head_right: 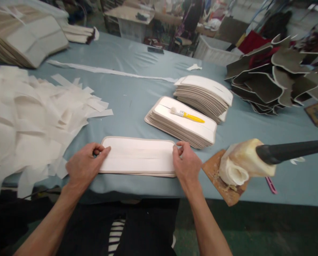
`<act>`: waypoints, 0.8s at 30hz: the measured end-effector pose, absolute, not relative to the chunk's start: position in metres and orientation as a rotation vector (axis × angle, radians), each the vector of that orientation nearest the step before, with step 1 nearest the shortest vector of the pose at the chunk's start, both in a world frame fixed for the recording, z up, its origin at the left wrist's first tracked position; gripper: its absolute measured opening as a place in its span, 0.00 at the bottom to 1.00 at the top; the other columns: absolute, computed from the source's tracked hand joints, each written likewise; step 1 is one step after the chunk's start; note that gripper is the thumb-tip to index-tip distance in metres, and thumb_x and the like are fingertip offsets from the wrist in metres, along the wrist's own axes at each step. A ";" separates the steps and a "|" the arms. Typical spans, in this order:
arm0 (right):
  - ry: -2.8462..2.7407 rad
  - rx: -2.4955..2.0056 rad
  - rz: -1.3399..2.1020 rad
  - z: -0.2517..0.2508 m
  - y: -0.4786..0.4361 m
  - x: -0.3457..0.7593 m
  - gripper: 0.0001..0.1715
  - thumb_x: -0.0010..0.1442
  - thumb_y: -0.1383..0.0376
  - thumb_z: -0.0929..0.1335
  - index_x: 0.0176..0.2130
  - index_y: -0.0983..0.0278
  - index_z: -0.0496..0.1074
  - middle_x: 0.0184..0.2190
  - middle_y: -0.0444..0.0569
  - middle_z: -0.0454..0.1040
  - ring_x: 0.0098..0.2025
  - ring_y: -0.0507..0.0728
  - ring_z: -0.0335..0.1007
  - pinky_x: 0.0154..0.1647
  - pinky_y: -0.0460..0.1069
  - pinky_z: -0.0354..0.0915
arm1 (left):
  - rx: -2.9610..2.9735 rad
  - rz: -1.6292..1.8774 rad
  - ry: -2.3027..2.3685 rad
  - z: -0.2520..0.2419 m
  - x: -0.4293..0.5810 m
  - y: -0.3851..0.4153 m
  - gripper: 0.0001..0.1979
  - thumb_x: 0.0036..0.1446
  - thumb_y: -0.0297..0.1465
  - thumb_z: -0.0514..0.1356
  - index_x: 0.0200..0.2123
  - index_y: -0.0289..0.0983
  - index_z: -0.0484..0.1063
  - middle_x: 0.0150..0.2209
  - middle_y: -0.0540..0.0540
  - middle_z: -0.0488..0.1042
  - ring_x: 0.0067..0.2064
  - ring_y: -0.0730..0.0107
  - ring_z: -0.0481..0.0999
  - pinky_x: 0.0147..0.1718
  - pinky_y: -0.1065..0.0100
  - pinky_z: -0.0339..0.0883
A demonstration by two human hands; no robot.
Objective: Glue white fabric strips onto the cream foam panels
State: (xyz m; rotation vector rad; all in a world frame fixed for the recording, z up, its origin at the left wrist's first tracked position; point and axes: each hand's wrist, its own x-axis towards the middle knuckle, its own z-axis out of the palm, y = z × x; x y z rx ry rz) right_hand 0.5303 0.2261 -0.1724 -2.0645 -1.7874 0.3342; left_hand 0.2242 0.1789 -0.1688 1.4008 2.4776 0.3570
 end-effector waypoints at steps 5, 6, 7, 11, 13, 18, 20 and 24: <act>-2.301 -1.469 0.406 -0.158 0.210 0.472 0.18 0.73 0.64 0.61 0.51 0.62 0.78 0.53 0.54 0.81 0.56 0.61 0.74 0.61 0.54 0.66 | 1.425 0.395 2.487 -0.175 0.225 0.177 0.16 0.64 0.49 0.56 0.36 0.44 0.73 0.39 0.48 0.78 0.39 0.58 0.75 0.32 0.61 0.52; -2.388 -1.396 0.439 -0.162 0.206 0.464 0.19 0.73 0.65 0.61 0.55 0.62 0.78 0.58 0.54 0.79 0.60 0.61 0.72 0.65 0.54 0.64 | 1.428 0.395 2.489 -0.176 0.225 0.177 0.17 0.64 0.49 0.55 0.36 0.44 0.73 0.38 0.48 0.78 0.39 0.58 0.75 0.32 0.61 0.51; -2.450 -1.361 0.458 -0.167 0.202 0.458 0.21 0.74 0.64 0.62 0.59 0.64 0.76 0.62 0.54 0.76 0.64 0.62 0.69 0.68 0.55 0.62 | 1.431 0.396 2.487 -0.176 0.225 0.177 0.17 0.64 0.50 0.55 0.36 0.44 0.72 0.38 0.48 0.78 0.39 0.58 0.74 0.32 0.61 0.51; -2.537 -1.482 0.431 -0.192 0.181 0.465 0.41 0.72 0.52 0.65 0.71 0.75 0.61 0.75 0.63 0.56 0.76 0.70 0.52 0.76 0.63 0.52 | 1.455 0.394 2.478 -0.176 0.225 0.177 0.17 0.65 0.49 0.55 0.36 0.44 0.72 0.38 0.47 0.78 0.38 0.58 0.74 0.32 0.61 0.51; -2.550 -1.534 0.419 -0.200 0.173 0.476 0.50 0.70 0.45 0.66 0.74 0.77 0.55 0.76 0.65 0.50 0.78 0.71 0.45 0.77 0.66 0.48 | 1.456 0.384 2.485 -0.175 0.226 0.178 0.17 0.65 0.50 0.54 0.37 0.44 0.72 0.39 0.47 0.78 0.39 0.57 0.74 0.32 0.61 0.51; -2.546 -1.595 0.398 -0.204 0.165 0.493 0.57 0.67 0.39 0.66 0.74 0.78 0.54 0.77 0.67 0.48 0.78 0.72 0.44 0.78 0.67 0.46 | 1.427 0.358 2.512 -0.176 0.228 0.178 0.18 0.66 0.51 0.55 0.38 0.44 0.73 0.39 0.47 0.78 0.39 0.56 0.75 0.32 0.60 0.52; -2.532 -1.609 0.372 -0.205 0.164 0.494 0.59 0.66 0.38 0.66 0.74 0.79 0.54 0.76 0.69 0.48 0.78 0.73 0.45 0.77 0.67 0.47 | 1.447 0.379 2.516 -0.176 0.227 0.177 0.18 0.66 0.49 0.55 0.40 0.43 0.74 0.41 0.46 0.79 0.40 0.55 0.76 0.33 0.60 0.54; -2.509 -1.585 0.339 -0.211 0.163 0.495 0.61 0.65 0.36 0.66 0.74 0.79 0.54 0.76 0.69 0.48 0.78 0.73 0.45 0.77 0.68 0.46 | 1.689 0.453 2.575 -0.171 0.229 0.172 0.20 0.70 0.45 0.52 0.42 0.38 0.77 0.42 0.39 0.79 0.45 0.49 0.77 0.39 0.56 0.64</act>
